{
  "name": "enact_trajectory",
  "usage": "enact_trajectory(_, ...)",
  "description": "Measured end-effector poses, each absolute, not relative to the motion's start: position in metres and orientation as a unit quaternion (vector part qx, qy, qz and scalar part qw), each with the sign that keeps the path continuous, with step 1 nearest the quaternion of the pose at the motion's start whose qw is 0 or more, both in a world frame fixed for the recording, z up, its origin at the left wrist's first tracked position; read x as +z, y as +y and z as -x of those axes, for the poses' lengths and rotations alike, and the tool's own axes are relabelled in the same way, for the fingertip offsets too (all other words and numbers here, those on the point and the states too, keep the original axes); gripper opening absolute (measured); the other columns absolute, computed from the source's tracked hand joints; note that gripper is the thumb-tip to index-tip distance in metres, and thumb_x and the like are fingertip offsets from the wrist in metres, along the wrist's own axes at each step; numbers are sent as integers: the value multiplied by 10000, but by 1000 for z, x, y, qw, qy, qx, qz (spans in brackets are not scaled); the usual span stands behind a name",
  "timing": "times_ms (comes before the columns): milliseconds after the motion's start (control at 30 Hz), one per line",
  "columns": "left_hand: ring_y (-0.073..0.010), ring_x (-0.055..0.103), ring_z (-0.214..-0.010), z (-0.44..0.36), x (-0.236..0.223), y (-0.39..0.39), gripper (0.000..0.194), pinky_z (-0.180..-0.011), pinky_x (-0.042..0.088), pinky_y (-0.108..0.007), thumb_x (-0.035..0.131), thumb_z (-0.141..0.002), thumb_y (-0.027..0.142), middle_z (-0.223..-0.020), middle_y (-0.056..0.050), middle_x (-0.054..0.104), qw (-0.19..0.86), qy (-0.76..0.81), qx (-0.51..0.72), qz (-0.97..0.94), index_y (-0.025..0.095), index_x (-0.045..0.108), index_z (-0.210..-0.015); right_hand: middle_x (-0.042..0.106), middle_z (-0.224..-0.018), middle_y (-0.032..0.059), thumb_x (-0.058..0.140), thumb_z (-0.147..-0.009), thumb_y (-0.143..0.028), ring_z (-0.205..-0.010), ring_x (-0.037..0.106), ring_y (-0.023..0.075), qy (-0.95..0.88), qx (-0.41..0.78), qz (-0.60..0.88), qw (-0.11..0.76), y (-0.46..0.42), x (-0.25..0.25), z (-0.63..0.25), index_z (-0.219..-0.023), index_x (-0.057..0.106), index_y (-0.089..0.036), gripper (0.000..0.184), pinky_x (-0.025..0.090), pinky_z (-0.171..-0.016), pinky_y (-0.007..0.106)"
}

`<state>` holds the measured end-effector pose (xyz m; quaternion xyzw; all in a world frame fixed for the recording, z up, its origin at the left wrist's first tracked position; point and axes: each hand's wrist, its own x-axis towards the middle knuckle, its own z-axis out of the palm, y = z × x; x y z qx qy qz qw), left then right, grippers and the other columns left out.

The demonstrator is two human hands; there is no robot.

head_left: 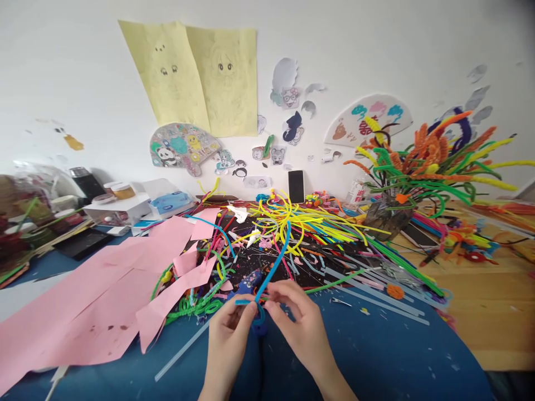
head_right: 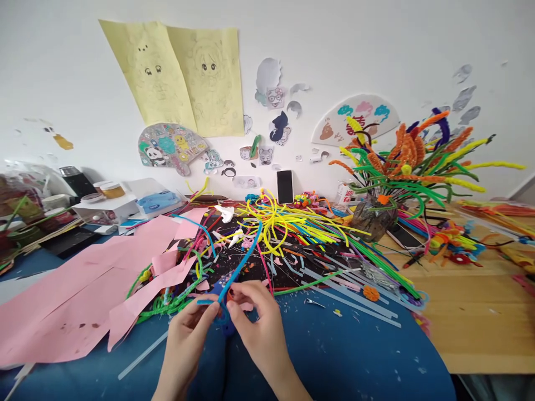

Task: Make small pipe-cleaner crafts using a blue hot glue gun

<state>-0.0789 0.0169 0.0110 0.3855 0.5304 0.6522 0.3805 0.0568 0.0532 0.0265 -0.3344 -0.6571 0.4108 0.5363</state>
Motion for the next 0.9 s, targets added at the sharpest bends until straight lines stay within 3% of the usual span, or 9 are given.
enact_trajectory(67, -175, 626, -725, 82, 15, 15, 141, -677, 489, -229, 702, -798, 330, -771, -32, 701, 366, 539, 608, -453, 194, 737, -808, 631, -939, 63, 578, -892, -146, -867, 625, 178, -715, 245, 321, 571, 54, 38, -61, -1013, 689, -208, 176, 543, -763, 290)
enact_trajectory(133, -198, 628, -775, 84, 19, 14, 141, -720, 483, -252, 662, -830, 317, -804, -43, 697, 343, 547, 569, -510, 193, 728, -821, 644, -962, 70, 550, -917, -112, -899, 575, 194, -787, 73, 279, 545, 56, 52, -66, -1054, 686, -212, 217, 506, -804, 322)
enact_trajectory(200, -213, 622, -795, 84, 23, 14, 154, -736, 476, -267, 630, -850, 310, -806, -49, 687, 322, 553, 540, -547, 187, 716, -817, 682, -1017, 58, 526, -949, -134, -941, 539, 212, -862, -37, 211, 460, 62, 68, -70, -1101, 673, -218, 228, 471, -854, 354)
enact_trajectory(300, -213, 597, -775, 82, 28, 14, 187, -709, 464, -267, 593, -868, 310, -774, -48, 668, 303, 562, 514, -573, 179, 692, -778, 709, -949, 25, 497, -971, -153, -937, 540, 205, -934, -110, 104, 324, 75, 90, -73, -1032, 675, -214, 198, 461, -853, 343)
enact_trajectory(467, -186, 535, -668, 80, 27, 17, 253, -620, 429, -253, 607, -850, 345, -691, -40, 630, 337, 562, 504, -562, 167, 632, -671, 696, -865, 41, 502, -941, -101, -947, 566, 208, -947, -191, 24, 257, 92, 110, -71, -823, 665, -210, 228, 452, -875, 346)
enact_trajectory(600, -180, 538, -653, 81, 23, 20, 247, -613, 430, -249, 666, -803, 359, -656, -38, 629, 392, 536, 527, -531, 157, 648, -662, 692, -845, 51, 403, -960, -74, -898, 569, 208, -941, -209, 27, 266, 93, 104, -70, -842, 661, -190, 307, 430, -868, 347)
enact_trajectory(733, -165, 557, -595, 79, 21, 23, 261, -569, 438, -236, 720, -753, 384, -603, -33, 647, 422, 514, 581, -469, 151, 684, -640, 685, -796, 21, 384, -987, -108, -845, 549, 193, -918, -210, 95, 322, 91, 82, -70, -862, 645, -223, 311, 384, -826, 341)
enact_trajectory(900, -168, 607, -636, 71, 18, 27, 253, -618, 488, -233, 768, -714, 406, -622, -29, 689, 423, 490, 653, -393, 158, 729, -683, 705, -840, 6, 557, -944, -182, -849, 512, 190, -859, -177, 206, 435, 83, 56, -62, -906, 665, -224, 122, 336, -871, 356)
